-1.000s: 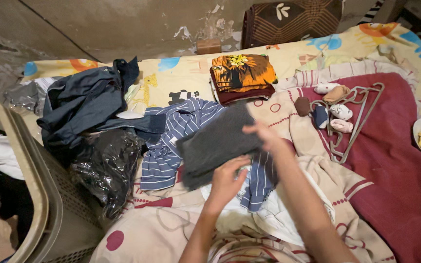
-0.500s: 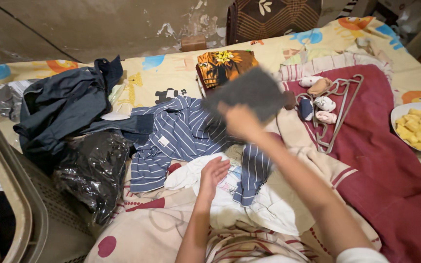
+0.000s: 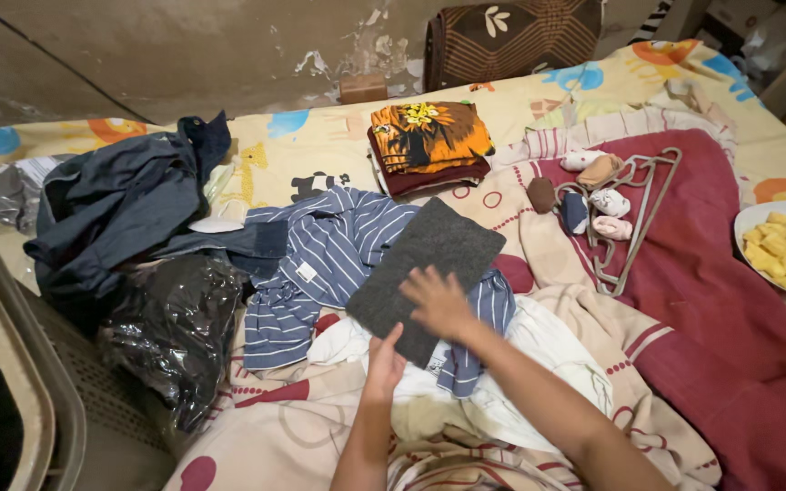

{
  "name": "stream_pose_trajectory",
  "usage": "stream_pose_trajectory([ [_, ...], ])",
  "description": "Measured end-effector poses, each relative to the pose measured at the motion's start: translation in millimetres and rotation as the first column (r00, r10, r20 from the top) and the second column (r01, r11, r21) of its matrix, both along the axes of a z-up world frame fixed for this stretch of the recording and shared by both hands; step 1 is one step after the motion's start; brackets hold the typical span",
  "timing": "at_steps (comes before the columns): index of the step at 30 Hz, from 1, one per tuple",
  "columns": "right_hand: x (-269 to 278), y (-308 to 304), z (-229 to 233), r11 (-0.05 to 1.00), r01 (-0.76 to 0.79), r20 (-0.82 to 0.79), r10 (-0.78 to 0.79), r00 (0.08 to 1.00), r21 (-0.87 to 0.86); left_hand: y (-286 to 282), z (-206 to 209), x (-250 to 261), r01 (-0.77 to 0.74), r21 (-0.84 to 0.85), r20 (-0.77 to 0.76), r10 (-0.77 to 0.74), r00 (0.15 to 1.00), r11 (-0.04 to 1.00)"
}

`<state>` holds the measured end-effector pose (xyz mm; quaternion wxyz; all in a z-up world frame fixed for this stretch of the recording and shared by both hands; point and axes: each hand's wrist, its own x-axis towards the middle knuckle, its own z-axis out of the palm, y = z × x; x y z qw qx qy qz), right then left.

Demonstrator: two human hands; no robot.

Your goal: The person folds multiple clothing items one at a time on a bed, including shirts, a pair of patterned shorts, and a grey sweater, before placing some items into a laundry basket.

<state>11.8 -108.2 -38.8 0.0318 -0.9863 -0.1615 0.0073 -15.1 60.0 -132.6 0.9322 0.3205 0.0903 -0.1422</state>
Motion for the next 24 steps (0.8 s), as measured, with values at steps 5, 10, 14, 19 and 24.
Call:
stream_pose_trajectory([
  [5,67,-105,-19,0.873,0.456,-0.145,-0.436,0.888,0.173,-1,-20,6,0.002,-0.046,-0.132,-0.008,0.991,0.999],
  [10,73,-168,-49,0.645,0.525,-0.063,-0.597,0.800,0.556,-4,-24,9,-0.261,0.274,0.117,0.238,0.964,0.925],
  [14,63,-170,-44,0.391,0.608,-0.234,-0.675,0.700,0.691,19,14,11,-0.578,0.675,0.519,0.262,0.813,0.458],
  [19,15,-99,4,0.298,0.556,-0.455,-0.345,0.821,0.776,43,45,47,-0.368,0.847,0.376,0.056,0.925,0.385],
  [24,-50,-28,48,0.526,0.611,-0.611,-0.201,0.766,0.592,51,41,63,-0.158,0.910,0.180,-0.021,0.983,0.383],
])
